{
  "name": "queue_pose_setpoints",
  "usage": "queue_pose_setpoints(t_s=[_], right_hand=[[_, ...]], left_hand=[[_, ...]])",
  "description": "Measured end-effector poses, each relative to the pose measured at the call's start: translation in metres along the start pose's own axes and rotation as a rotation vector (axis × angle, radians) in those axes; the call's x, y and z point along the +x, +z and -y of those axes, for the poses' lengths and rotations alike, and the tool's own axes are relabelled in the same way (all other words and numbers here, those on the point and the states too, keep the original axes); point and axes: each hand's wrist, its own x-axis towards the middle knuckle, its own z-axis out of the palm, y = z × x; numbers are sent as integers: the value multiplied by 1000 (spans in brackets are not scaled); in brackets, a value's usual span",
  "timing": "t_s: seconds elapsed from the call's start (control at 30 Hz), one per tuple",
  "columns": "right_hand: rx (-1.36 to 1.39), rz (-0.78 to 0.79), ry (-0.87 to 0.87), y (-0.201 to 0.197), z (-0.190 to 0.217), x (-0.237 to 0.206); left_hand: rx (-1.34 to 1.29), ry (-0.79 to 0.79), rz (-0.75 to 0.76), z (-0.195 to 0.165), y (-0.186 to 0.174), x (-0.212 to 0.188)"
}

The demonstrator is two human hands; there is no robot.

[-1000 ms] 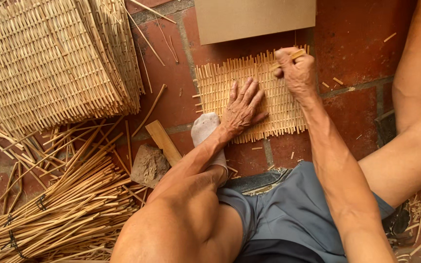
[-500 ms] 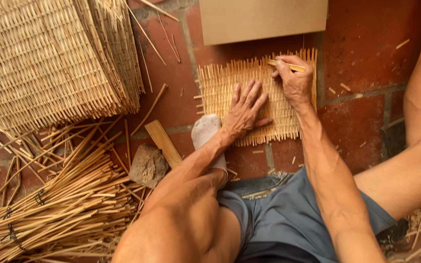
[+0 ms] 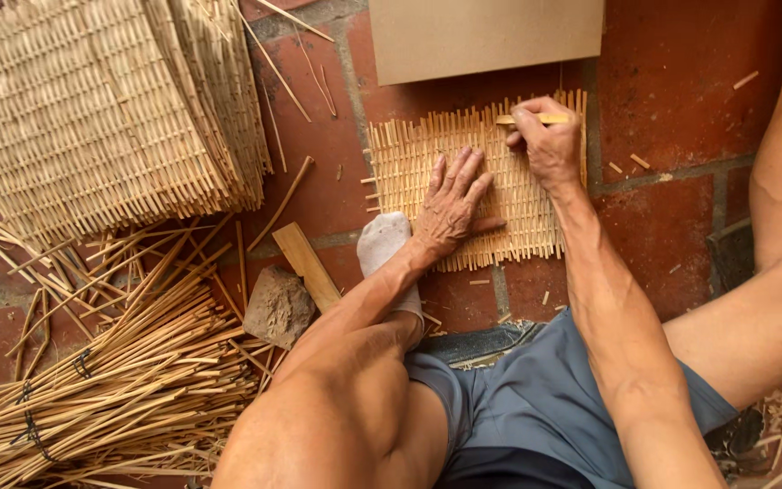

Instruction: The person sits on a tiled floor and weaves thin bamboo strips into a rectangular mat. They then apply white adhesive to a piece of cardboard with a roller and press the cardboard onto the woven mat.

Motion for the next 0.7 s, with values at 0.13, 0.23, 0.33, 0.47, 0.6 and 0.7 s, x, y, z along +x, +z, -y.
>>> queue_pose_setpoints(t_s=[0.13, 0.23, 0.33, 0.47, 0.6, 0.7], right_hand=[[-2, 13, -115, 14, 6, -12], [-132, 84, -228, 32, 2, -12], [-224, 89, -220, 42, -4, -4], [-350, 139, -207, 40, -6, 3], [-204, 155, -144, 39, 0, 5], [-33, 140, -126, 44, 4, 1]], left_hand=[[29, 3, 24, 4, 4, -1], [23, 10, -5, 4, 6, -4], [32, -1, -2, 5, 5, -3], [64, -10, 58, 6, 0, 0], [4, -26, 42, 5, -3, -2], [65, -11, 82, 6, -1, -3]])
